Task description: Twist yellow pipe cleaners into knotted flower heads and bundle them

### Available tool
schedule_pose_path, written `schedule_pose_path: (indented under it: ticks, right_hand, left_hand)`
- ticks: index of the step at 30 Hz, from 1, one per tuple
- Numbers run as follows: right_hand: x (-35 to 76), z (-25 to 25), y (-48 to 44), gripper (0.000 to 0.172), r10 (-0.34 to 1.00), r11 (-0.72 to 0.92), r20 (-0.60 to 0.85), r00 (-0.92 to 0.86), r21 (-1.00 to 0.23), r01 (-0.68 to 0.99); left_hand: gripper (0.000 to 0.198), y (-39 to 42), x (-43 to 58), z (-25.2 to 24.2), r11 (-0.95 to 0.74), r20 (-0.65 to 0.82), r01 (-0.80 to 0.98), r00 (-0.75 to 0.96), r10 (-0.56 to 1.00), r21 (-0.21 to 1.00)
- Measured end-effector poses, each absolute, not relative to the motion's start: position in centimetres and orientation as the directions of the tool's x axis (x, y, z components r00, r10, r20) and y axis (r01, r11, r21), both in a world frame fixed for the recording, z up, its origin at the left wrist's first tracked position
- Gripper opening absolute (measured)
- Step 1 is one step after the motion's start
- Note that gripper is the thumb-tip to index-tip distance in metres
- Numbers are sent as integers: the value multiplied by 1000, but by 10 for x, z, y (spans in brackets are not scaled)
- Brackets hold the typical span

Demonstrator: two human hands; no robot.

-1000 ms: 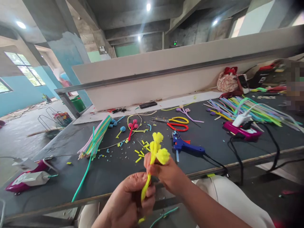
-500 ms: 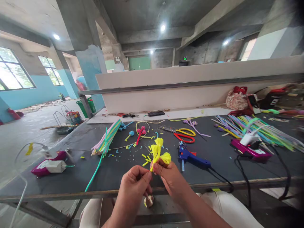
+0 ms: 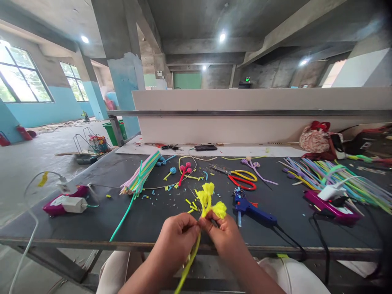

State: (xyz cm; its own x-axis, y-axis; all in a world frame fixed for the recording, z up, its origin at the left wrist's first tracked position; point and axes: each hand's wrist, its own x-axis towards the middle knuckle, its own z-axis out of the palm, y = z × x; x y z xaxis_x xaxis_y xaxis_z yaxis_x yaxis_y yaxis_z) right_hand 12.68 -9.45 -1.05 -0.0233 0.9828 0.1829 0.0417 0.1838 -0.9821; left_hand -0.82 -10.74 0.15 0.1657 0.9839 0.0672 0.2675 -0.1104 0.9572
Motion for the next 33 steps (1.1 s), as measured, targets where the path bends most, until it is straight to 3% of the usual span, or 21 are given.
schedule_pose_path:
  ticks: [2,5,9,12,14,17,19,21,24,26,29,33]
  right_hand:
    - [128,-13,-95,23,982,118,133,-135,-987,-109]
    - [127,-18,-95,21,967,31,109,-232,-949,-315]
    - [126,-18,-96,23,925,-83,95,-368,-894,-441]
    - [124,-15,-96,28,903,-131,98,-418,-864,-486]
    - [122,-14,-94,27,924,-126,77,-375,-864,-487]
    - [117,-16,-92,20,970,-94,29,-241,-869,-485]
    - [115,-17,-92,18,981,-71,26,-192,-874,-481]
    - [114,-17,-94,16,981,-49,44,-188,-885,-462]
    - [118,-16,-96,16,986,39,94,-137,-933,-358]
    - [122,-16,-95,17,989,102,123,-86,-972,-213]
    - [126,-16,-94,21,986,168,169,-17,-985,-41]
    - [127,-19,-92,21,980,196,197,40,-980,27]
  left_hand:
    - [20,-108,-9,1,160,-139,-67,250,958,985]
    - [17,-110,-11,-6,410,-241,-415,402,884,812]
    - [11,-112,-12,-19,653,-280,-502,629,726,567]
    - [12,-115,-10,-20,720,-278,-491,695,663,490]
    - [14,-117,-8,-16,631,-274,-546,597,754,551]
    - [20,-116,-5,-11,357,-224,-537,297,928,765]
    - [22,-114,-4,-10,168,-130,-369,124,984,914]
    - [20,-112,-3,-11,-56,55,-96,-9,998,994]
    - [15,-110,-3,-19,-410,442,311,-36,896,857]
    - [13,-109,-2,-25,-569,624,433,20,781,699]
    - [13,-107,-1,-32,-687,773,499,51,632,528]
    - [14,-104,-1,-29,-738,829,554,144,541,386]
